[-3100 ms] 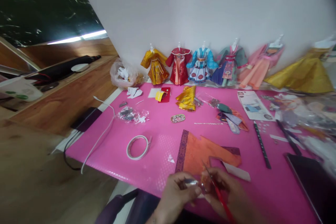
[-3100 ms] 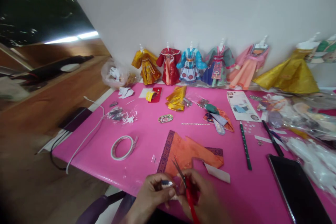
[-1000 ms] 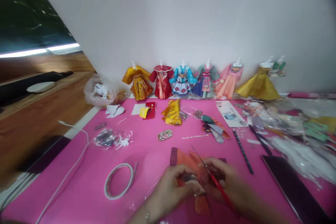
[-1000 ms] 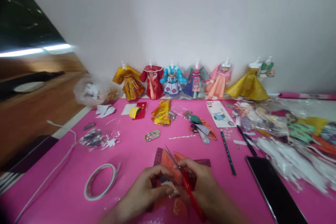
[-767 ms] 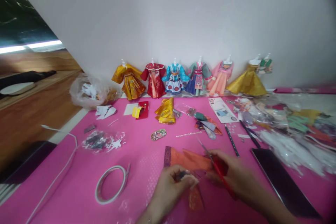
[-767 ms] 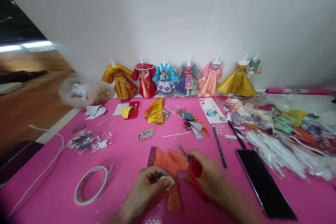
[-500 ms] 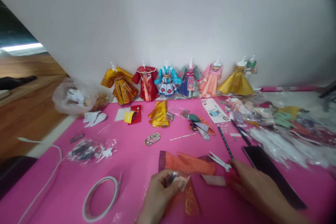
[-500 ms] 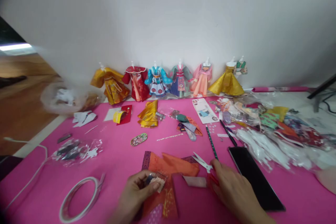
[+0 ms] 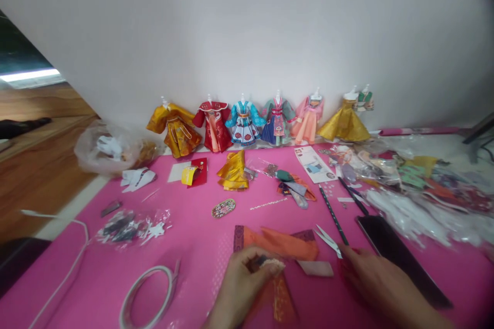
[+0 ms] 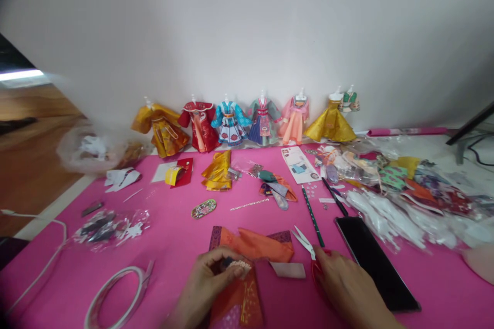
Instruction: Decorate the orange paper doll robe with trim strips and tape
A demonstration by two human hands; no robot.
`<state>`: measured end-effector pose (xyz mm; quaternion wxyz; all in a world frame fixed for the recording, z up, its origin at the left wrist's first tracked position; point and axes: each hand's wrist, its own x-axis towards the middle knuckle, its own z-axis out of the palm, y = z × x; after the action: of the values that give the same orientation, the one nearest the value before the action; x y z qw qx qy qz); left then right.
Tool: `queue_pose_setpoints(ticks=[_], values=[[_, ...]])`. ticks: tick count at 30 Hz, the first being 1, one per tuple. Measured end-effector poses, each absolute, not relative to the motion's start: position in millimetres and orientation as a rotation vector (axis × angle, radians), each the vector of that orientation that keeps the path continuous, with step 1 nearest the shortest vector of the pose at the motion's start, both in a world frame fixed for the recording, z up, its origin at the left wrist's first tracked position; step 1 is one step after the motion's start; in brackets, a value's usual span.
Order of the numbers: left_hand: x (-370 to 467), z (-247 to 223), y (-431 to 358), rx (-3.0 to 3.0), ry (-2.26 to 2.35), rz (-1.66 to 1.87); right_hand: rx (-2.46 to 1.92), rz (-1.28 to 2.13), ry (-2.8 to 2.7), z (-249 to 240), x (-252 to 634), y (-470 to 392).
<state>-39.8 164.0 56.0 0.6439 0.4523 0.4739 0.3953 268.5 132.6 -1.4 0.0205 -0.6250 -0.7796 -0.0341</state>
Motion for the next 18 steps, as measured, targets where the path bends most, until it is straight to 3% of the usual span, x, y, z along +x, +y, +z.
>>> queue_pose_setpoints(ticks=[7, 9, 14, 18], values=[[-38.2, 66.5, 175.9, 1.020, 1.084, 0.886, -2.095, 0.052, -2.427, 24.9, 261.9, 139.8], [-37.4, 68.8, 181.9, 0.988, 1.039, 0.891, -2.043, 0.246, -2.327, 44.8, 247.1, 149.6], [-37.2, 66.4, 204.6, 0.877, 0.995, 0.982, -1.460, 1.198, -1.862, 82.8, 183.0, 197.9], [-42.7, 55.1, 220.3, 0.776, 1.051, 1.082, -1.332, 1.323, -1.733, 79.7, 141.5, 241.1]])
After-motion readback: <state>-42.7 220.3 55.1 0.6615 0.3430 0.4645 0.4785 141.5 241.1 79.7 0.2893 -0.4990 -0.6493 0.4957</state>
